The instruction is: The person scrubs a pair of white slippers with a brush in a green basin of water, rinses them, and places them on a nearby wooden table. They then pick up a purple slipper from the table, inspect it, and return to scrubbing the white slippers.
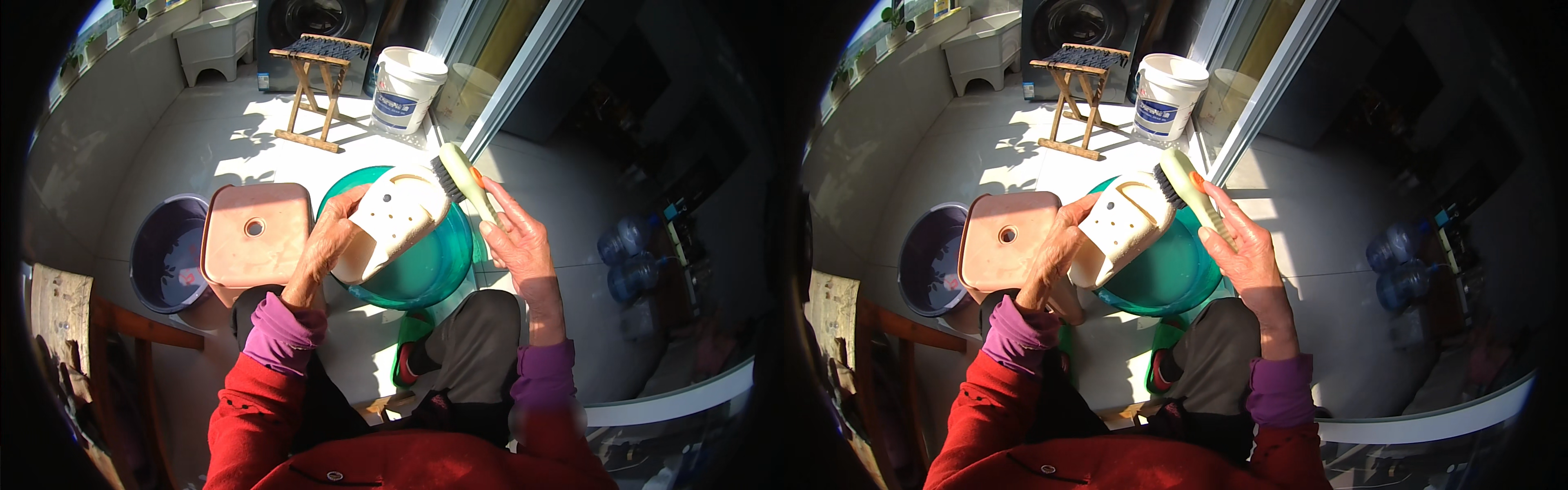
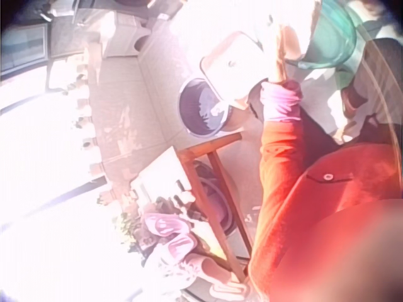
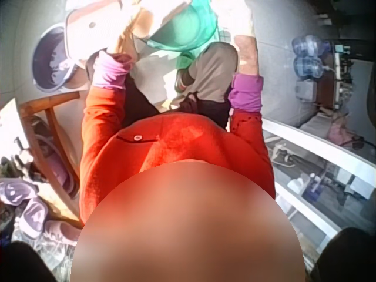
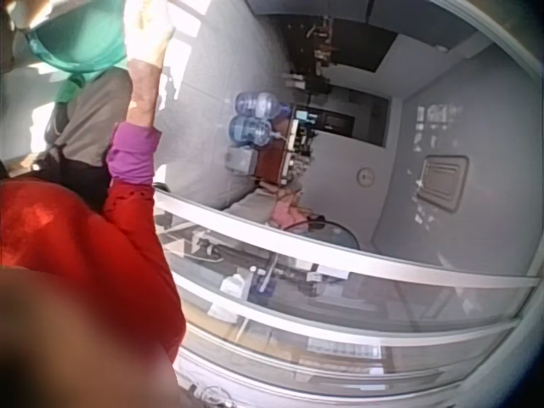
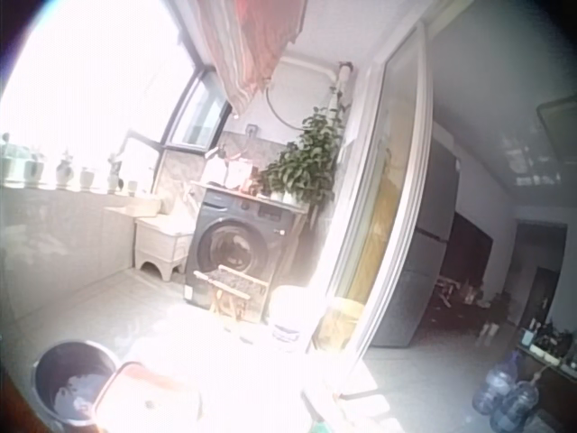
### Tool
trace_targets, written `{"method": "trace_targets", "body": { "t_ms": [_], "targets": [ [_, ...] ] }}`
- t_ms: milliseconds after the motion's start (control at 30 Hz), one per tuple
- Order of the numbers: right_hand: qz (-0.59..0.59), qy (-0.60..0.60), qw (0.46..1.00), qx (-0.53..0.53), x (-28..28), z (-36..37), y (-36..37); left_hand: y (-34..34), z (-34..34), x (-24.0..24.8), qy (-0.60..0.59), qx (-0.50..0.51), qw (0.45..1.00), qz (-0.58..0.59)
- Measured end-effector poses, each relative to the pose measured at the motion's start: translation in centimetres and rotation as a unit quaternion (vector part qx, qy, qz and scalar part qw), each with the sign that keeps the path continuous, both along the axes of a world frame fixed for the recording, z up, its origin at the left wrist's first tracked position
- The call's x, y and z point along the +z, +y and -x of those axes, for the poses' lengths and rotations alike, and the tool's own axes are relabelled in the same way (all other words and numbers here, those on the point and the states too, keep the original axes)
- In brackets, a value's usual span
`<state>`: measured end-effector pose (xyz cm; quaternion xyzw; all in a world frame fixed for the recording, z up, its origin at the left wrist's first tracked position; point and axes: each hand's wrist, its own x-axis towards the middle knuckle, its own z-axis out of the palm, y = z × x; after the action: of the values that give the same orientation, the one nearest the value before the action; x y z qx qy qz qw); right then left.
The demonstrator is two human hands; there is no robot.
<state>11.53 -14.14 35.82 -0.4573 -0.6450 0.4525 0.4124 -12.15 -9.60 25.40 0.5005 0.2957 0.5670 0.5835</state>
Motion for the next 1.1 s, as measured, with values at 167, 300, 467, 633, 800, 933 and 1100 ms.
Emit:
{"method": "trace_targets", "body": {
  "t_ms": [167,300,467,633,800,933,1100],
  "targets": [
    [-0.028,-0.055,0.997,0.048,1.0,-0.9,0.6,0.3,0.3,0.2,0.122,0.015,0.992,-0.038],
    [-0.079,-0.121,0.986,0.088,1.0,-1.1,1.4,0.5,0.5,-0.4,0.202,0.023,0.977,-0.072],
    [-0.050,-0.186,0.971,0.138,0.8,-1.1,2.1,0.8,0.2,-1.7,0.294,0.049,0.947,-0.123],
    [-0.014,-0.235,0.961,0.148,0.0,-0.7,2.4,1.3,-0.2,-2.8,0.315,0.052,0.942,-0.101],
    [-0.021,-0.188,0.968,0.164,-1.3,-0.3,2.5,1.3,-0.8,-3.1,0.367,0.084,0.914,-0.150],
    [-0.016,-0.191,0.973,0.131,-2.5,0.1,2.1,1.1,-1.0,-2.8,0.445,0.116,0.879,-0.128],
    [-0.048,-0.210,0.969,0.120,-3.8,0.6,-0.7,1.3,-0.9,-3.3,0.443,0.164,0.872,-0.130]
  ]
}}
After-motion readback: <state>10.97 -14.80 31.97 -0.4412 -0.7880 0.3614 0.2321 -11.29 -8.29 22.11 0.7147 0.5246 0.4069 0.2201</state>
